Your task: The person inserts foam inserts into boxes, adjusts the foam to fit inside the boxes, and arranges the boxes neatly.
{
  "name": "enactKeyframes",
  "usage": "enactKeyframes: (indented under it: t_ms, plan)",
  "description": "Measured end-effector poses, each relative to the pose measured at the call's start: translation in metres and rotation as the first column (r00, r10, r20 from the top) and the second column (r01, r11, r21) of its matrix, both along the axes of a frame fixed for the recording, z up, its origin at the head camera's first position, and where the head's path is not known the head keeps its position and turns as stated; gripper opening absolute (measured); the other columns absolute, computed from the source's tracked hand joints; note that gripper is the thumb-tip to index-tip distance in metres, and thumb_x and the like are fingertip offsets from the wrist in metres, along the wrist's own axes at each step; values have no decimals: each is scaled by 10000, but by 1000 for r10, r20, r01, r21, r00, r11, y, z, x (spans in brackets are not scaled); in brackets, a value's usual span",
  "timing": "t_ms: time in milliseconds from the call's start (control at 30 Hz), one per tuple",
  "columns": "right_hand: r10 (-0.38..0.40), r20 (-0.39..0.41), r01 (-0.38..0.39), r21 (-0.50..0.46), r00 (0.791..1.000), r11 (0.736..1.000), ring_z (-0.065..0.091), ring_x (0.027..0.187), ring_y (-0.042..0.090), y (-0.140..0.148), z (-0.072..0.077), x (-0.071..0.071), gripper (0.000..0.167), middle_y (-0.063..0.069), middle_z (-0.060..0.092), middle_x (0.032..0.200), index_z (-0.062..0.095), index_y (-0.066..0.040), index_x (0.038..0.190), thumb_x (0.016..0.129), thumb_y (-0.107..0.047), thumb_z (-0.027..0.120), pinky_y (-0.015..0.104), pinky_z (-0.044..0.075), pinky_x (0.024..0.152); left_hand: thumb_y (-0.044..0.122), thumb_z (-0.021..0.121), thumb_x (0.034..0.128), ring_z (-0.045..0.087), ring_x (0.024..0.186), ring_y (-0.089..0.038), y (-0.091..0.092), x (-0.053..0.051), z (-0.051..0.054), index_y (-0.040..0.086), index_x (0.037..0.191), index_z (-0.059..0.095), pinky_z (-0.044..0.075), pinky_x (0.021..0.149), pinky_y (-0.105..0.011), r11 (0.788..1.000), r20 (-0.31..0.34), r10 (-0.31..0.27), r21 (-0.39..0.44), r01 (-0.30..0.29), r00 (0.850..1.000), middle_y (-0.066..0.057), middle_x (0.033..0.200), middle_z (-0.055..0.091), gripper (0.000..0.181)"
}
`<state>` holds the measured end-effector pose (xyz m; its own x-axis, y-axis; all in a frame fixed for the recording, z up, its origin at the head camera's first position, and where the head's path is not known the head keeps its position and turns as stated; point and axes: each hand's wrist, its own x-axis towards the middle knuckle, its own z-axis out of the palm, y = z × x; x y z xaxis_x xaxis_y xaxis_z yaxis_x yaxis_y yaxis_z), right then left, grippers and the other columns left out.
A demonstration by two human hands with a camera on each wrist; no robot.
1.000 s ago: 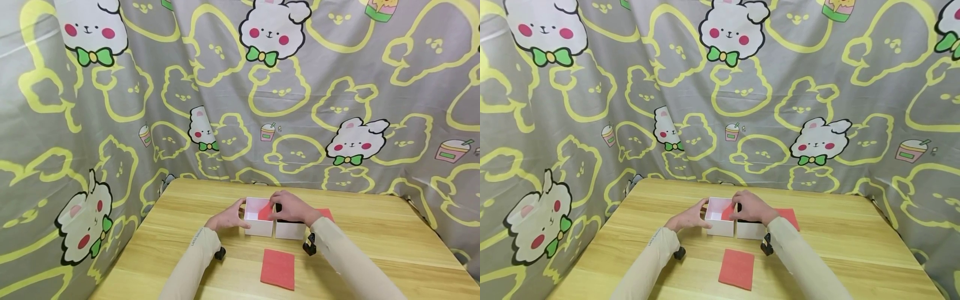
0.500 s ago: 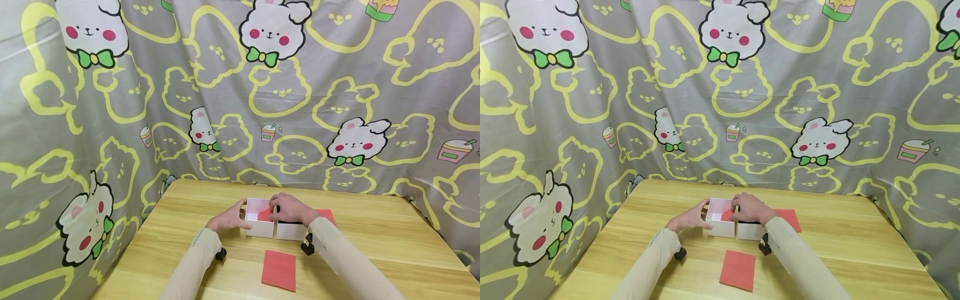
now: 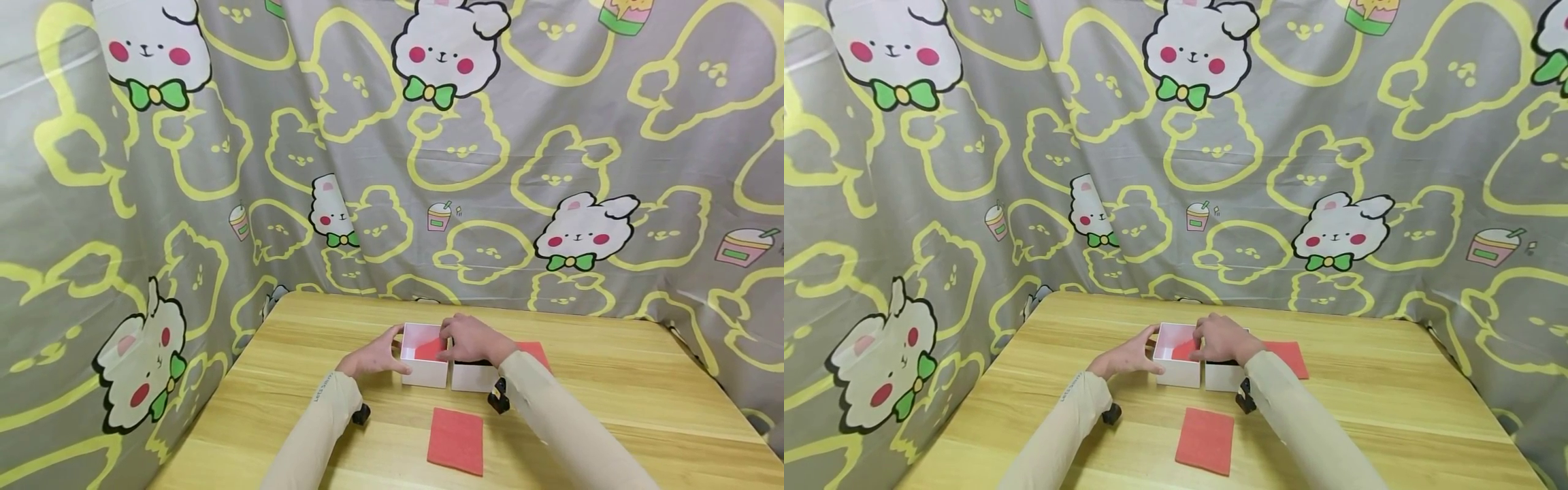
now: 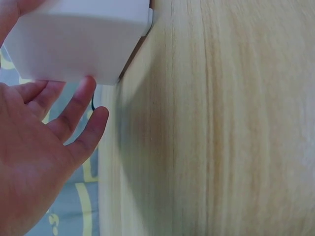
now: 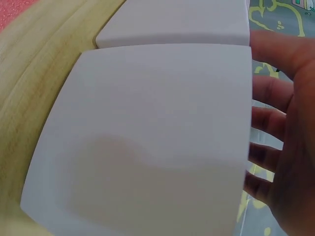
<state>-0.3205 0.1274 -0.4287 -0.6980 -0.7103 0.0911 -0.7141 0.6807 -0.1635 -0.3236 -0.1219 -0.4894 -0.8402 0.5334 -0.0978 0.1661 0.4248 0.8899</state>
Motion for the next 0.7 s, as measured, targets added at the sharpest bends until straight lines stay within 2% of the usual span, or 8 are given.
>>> enactKeyframes:
  t_ms: [200, 700]
  plan:
    - [-37, 56, 37, 9, 998, 999, 512, 900, 187, -1, 0, 3, 161, -53, 585, 981, 653, -297, 692, 821, -389, 681, 361, 443, 753, 161, 822, 730, 435, 1185, -228, 0, 1, 1, 111, 1503, 164, 417, 929, -385, 1000, 1, 3, 1, -3, 1000, -47, 1403, 363, 1017]
    - [-72, 66, 68, 59, 995, 996, 515, 954, 224, -7, -9, 1, 209, -16, 609, 1045, 673, -262, 696, 854, -397, 649, 457, 415, 801, 184, 819, 733, 450, 1160, -214, -1, 0, 1, 117, 1504, 162, 436, 897, -360, 1000, -9, -10, -13, 10, 1000, -43, 1360, 396, 1014]
